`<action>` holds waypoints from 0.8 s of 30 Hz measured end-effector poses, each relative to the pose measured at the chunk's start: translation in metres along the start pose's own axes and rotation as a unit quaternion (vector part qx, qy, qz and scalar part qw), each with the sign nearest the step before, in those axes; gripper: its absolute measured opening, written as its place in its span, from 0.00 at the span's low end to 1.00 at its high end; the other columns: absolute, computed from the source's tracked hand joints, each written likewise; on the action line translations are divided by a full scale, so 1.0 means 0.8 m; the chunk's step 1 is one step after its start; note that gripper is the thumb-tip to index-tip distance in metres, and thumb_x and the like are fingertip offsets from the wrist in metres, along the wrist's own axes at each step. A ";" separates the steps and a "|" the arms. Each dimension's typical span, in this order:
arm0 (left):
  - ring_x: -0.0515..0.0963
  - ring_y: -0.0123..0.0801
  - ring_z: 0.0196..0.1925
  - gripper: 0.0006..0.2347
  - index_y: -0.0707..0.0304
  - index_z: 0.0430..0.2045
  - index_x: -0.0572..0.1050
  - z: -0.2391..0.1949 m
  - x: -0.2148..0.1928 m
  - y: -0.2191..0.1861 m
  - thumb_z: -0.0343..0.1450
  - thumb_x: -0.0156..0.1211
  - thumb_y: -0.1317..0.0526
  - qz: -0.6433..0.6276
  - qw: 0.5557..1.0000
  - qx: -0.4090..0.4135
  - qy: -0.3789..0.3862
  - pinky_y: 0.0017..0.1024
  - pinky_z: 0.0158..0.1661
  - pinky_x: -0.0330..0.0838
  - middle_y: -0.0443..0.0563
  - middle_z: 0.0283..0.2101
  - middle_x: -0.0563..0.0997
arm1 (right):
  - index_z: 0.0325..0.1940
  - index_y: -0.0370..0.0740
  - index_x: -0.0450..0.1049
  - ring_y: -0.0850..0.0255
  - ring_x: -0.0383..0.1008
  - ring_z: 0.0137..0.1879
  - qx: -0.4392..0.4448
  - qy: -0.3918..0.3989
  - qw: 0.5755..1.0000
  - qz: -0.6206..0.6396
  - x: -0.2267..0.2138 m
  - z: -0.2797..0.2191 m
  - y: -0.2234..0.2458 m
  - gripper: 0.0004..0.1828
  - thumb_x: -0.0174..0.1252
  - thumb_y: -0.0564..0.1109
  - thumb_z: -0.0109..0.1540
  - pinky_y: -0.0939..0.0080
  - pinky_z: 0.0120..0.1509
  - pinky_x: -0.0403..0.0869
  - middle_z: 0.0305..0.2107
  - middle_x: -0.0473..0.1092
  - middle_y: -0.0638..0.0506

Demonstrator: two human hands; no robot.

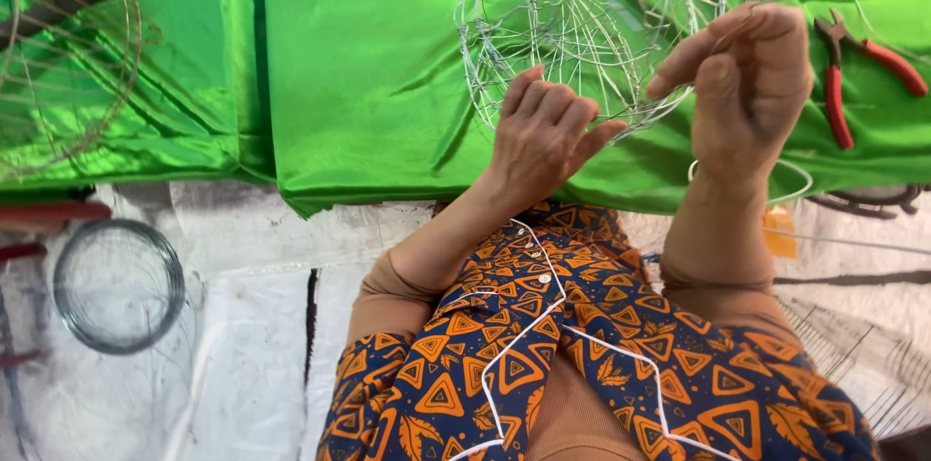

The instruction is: The person constructs a wire frame by hand, weaving thin wire through a circular metal structure on a green covered workspace.

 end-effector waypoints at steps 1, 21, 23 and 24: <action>0.68 0.35 0.34 0.15 0.58 0.28 0.70 0.001 -0.002 -0.001 0.74 0.61 0.48 0.005 1.000 -0.004 -0.004 0.37 0.60 0.60 0.46 0.29 0.68 | 0.57 0.36 0.60 0.58 0.74 0.32 0.000 -0.009 1.000 0.009 0.000 -0.001 0.002 0.10 0.50 0.44 0.77 0.63 0.34 0.76 0.34 0.67 0.45; 0.73 0.39 0.42 0.14 0.60 0.39 0.71 -0.008 -0.007 0.003 0.75 0.65 0.51 0.003 0.999 0.005 0.046 0.45 0.66 0.58 0.51 0.38 0.74 | 0.57 0.35 0.59 0.54 0.74 0.31 0.014 0.038 0.999 0.009 0.011 0.016 0.012 0.08 0.46 0.42 0.77 0.64 0.34 0.72 0.31 0.70 0.38; 0.77 0.41 0.50 0.16 0.60 0.55 0.67 -0.015 0.000 0.010 0.74 0.65 0.63 -0.013 0.996 0.018 0.088 0.45 0.71 0.51 0.52 0.47 0.77 | 0.56 0.34 0.59 0.53 0.76 0.32 0.018 0.023 1.000 -0.011 0.008 0.015 0.010 0.09 0.47 0.43 0.77 0.64 0.32 0.72 0.31 0.67 0.42; 0.77 0.41 0.50 0.16 0.60 0.55 0.67 -0.013 -0.002 0.010 0.74 0.65 0.63 -0.021 0.995 0.023 0.093 0.45 0.71 0.51 0.52 0.47 0.77 | 0.56 0.34 0.59 0.53 0.76 0.32 0.022 0.014 1.000 -0.017 0.008 0.016 0.012 0.09 0.47 0.43 0.77 0.64 0.32 0.72 0.31 0.67 0.42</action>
Point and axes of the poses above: each hand's wrist, its own z-axis towards the middle knuckle, its own x-axis out of the palm, y = z × x, the point moved 7 cm from there along z, towards the middle knuckle
